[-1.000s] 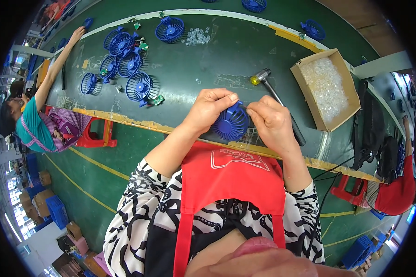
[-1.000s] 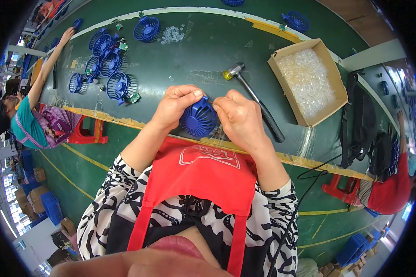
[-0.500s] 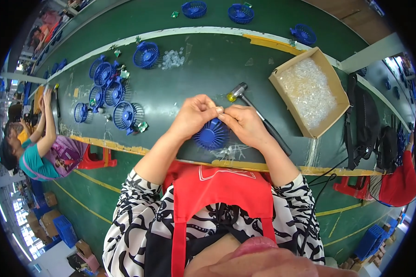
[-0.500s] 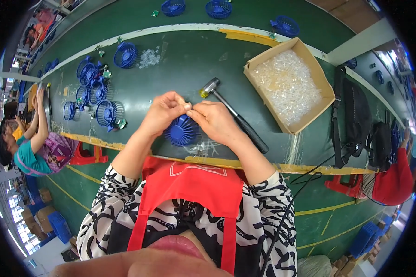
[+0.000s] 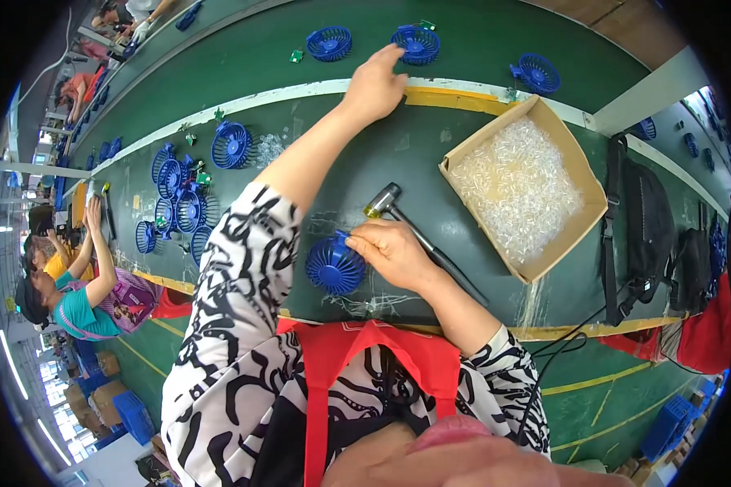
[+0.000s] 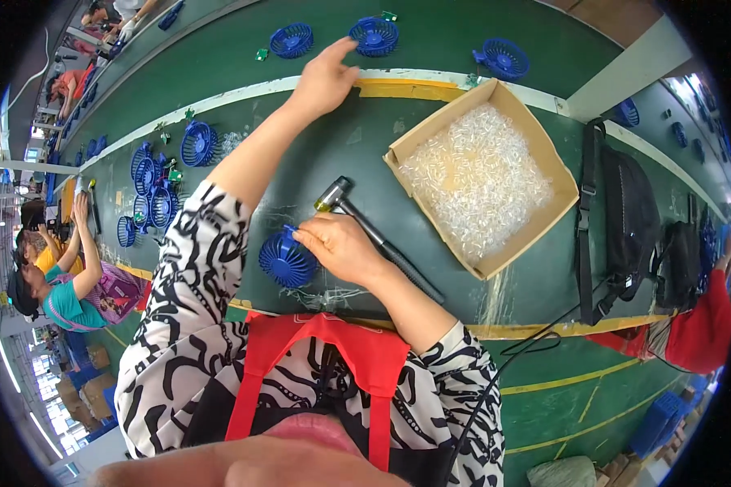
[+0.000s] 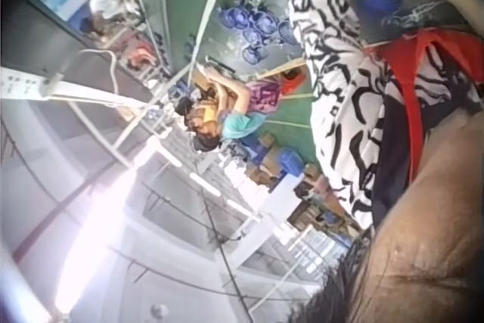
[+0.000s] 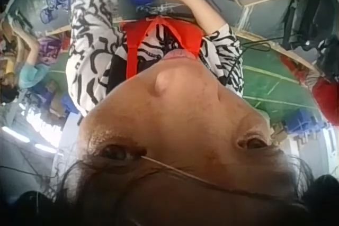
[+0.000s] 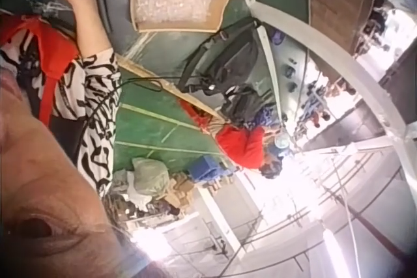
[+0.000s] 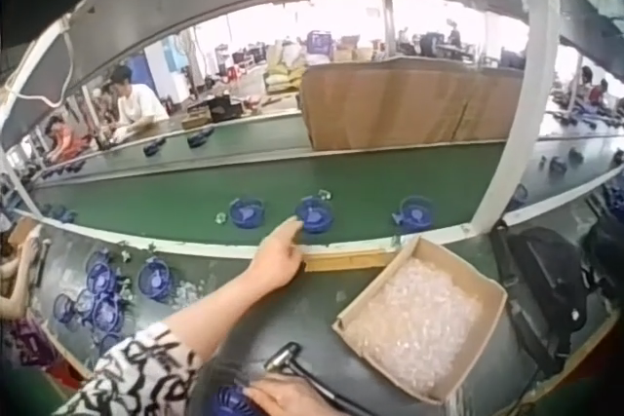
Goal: The person assembles mini fan parts by taking fan covers from a conveyor belt, fitting small components into them by hand, tapping them with a hammer, and placing the assembled fan covers back onto the conveyor belt.
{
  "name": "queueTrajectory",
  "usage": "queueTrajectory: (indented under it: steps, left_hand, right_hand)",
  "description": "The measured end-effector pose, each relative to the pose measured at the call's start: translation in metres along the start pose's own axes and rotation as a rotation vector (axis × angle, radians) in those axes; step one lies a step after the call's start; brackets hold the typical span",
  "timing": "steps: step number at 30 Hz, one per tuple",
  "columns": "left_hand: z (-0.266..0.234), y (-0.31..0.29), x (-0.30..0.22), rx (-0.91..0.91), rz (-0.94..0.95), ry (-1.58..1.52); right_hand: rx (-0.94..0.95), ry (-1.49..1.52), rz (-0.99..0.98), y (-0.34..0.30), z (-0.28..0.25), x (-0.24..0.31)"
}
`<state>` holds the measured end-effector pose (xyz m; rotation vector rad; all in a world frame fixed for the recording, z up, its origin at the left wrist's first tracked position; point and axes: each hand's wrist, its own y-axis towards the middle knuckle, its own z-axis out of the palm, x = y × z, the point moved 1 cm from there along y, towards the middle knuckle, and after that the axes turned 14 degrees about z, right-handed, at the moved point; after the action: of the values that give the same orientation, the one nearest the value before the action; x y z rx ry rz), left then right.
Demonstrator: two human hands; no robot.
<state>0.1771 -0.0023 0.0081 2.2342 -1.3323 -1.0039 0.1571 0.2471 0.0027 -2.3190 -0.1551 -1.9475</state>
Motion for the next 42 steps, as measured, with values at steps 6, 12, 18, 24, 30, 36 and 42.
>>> queueTrajectory:
  steps: [6,12,18,24,30,36,42]
  left_hand:
    - [0.054,0.036,0.011,0.124,-0.094,0.141]
    - [0.008,0.014,-0.022,-0.106,-0.109,0.008]
    - [-0.121,-0.063,-0.017,-0.435,-0.156,0.075]
    - [-0.215,-0.161,-0.043,-0.43,-0.317,0.484]
    - [-0.179,-0.21,-0.111,-0.206,-0.524,-0.273]
    - [-0.142,-0.207,-0.151,0.041,-0.716,-0.929]
    - [-0.129,-0.219,-0.149,-0.119,-0.892,-1.198]
  right_hand:
    - [-0.038,0.034,-0.041,0.003,-0.002,0.0]
    - [0.002,0.067,0.058,0.002,-0.005,-0.003]
    - [0.002,0.095,0.09,-0.002,-0.001,-0.005]
    - [0.024,0.056,0.128,-0.002,-0.006,0.0]
    - [0.1,0.026,0.154,-0.003,-0.005,0.007]
    - [0.057,-0.082,0.096,-0.014,0.006,0.023]
    - [-0.052,-0.068,0.113,-0.036,0.005,0.028]
